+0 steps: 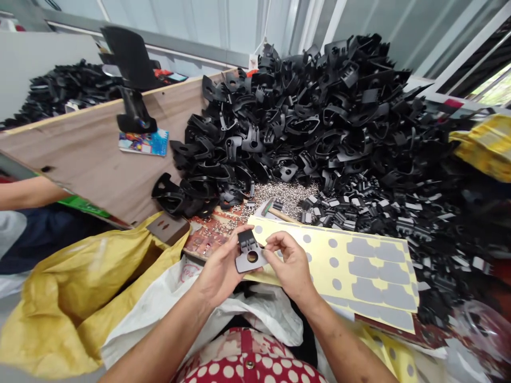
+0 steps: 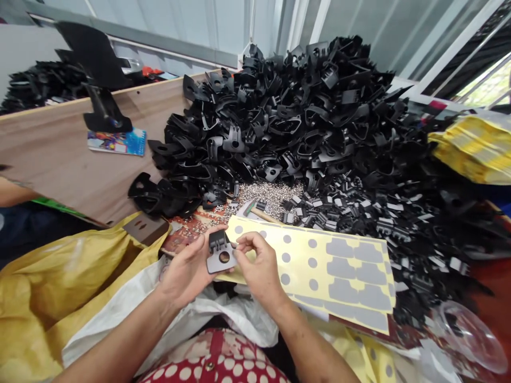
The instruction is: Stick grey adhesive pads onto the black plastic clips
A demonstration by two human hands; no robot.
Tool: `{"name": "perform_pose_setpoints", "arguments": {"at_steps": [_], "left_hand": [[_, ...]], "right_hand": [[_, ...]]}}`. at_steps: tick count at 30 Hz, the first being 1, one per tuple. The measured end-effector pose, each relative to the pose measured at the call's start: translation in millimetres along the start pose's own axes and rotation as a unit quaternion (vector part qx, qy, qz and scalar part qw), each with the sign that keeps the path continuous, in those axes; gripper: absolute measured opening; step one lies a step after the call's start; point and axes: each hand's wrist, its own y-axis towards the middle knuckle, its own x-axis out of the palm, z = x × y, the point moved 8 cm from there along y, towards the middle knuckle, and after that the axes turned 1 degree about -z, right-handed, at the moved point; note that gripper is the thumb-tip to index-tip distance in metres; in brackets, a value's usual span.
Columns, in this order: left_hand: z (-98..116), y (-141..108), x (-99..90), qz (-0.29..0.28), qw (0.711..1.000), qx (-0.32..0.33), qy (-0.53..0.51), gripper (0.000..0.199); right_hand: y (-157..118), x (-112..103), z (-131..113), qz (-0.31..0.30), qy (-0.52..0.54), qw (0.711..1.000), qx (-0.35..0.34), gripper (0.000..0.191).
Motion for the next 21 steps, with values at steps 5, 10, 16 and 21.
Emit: {"name": "perform_pose_setpoints", "arguments": {"at_steps": [5,10,16,21], "left_hand": [[-2.7,-1.8,-1.9,-0.010,1.000,-0.003,-0.015,0.053],[-3.9,-2.1,-3.9,-0.010,1.000,-0.008,-0.008,0.048],[-3.0,-6.0,-1.9,-0.004,0.999,0.004,0.036,0.056],[-0.9,-6.2,-21.0,0.121,0.961,0.127,0.214,0.049]], "right_hand": [[-0.1,-0.2,5.1,-0.006,0.006,1.000,0.009,0.015],[-1.6,1.2,4.9,-0.011,-0.006,1.000,0.004,0.015],[-5.7,5.1,-7.1,-0.027,-0.073,0.996,-0.040,0.013],[-26.5,18.6,-20.3,-0.032,-0.222,0.960,-0.168,0.030]]}}
